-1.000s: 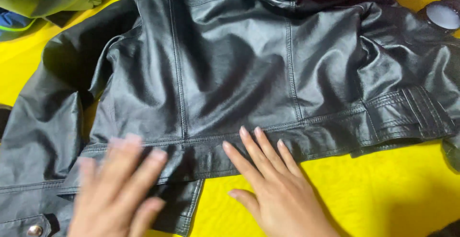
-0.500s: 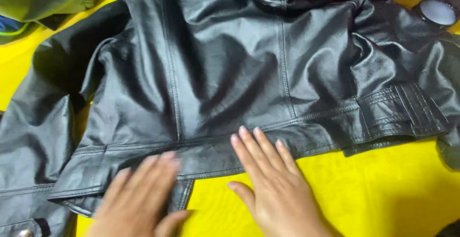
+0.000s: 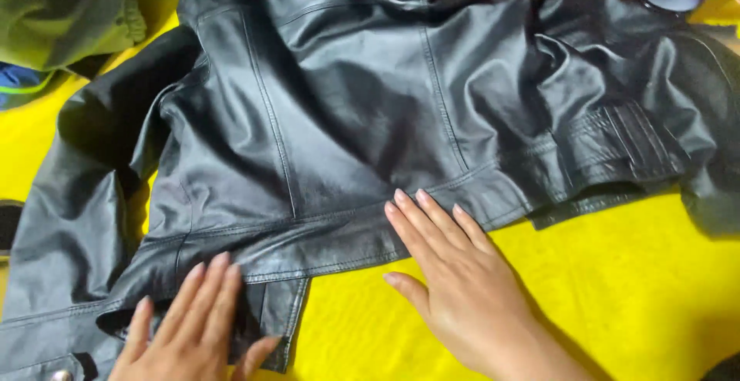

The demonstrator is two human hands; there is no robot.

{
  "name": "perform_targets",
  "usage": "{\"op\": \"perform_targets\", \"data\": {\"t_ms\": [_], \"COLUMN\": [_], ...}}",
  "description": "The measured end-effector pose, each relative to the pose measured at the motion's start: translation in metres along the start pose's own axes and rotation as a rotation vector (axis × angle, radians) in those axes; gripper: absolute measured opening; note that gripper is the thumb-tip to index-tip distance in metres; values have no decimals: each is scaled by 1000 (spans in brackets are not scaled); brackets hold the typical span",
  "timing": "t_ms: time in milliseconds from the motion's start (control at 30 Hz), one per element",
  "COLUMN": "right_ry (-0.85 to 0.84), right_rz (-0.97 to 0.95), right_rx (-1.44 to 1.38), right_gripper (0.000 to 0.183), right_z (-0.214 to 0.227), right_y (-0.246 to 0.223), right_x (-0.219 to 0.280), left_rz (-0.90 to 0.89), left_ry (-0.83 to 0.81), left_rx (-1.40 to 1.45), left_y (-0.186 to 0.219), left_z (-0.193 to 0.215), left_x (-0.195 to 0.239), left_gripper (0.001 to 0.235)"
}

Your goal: The person applies a white substance from a jar onto the hem of a black jacket using a small tool. They then use a hairdryer to apply heat to the treated area. The person flips the jacket over to inspect the exterior leather surface and continues to smooth the hem by hand.

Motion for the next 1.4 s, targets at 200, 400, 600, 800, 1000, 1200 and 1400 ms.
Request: {"op": "perform_targets", "data": {"t_ms": [200, 400, 600, 800, 1000, 1200, 1400], "right_ry": [-69, -146, 8, -29, 117, 142, 201], "right_rz": [11, -66, -73, 13, 74, 23, -45], "right_rx": [-131, -354, -436, -406, -480, -529, -543], "right_gripper": [70, 65, 65, 67, 56, 44, 27], "right_z": [-3, 13, 39, 32, 9, 5, -10], "right_y": [-5, 11, -10, -43, -67, -63, -56], "right_x": [3, 16, 8, -17, -40, -37, -39], "left_rz": [18, 314, 274, 81, -10, 83, 189], "left_ry": [-22, -10, 272, 182, 125, 180, 239], "left_rx": [307, 373, 356, 581, 680, 873, 889], "left_y": [54, -21, -20, 3, -1, -1, -5], "left_z": [6, 23, 56, 37, -3, 0, -5], "left_x": [-42, -1, 11, -29, -49, -45, -45], "left_gripper": [89, 54, 36, 41, 48, 25, 14]}}
Point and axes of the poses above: each hand's wrist, its own x-axis away from the middle knuckle, its own z-axis out of the back of the hand, y = z × x, the point moved 3 cm from there along -x, towards the middle knuckle, and after that the axes turned 10 degrees about x, right-handed, at the moved point
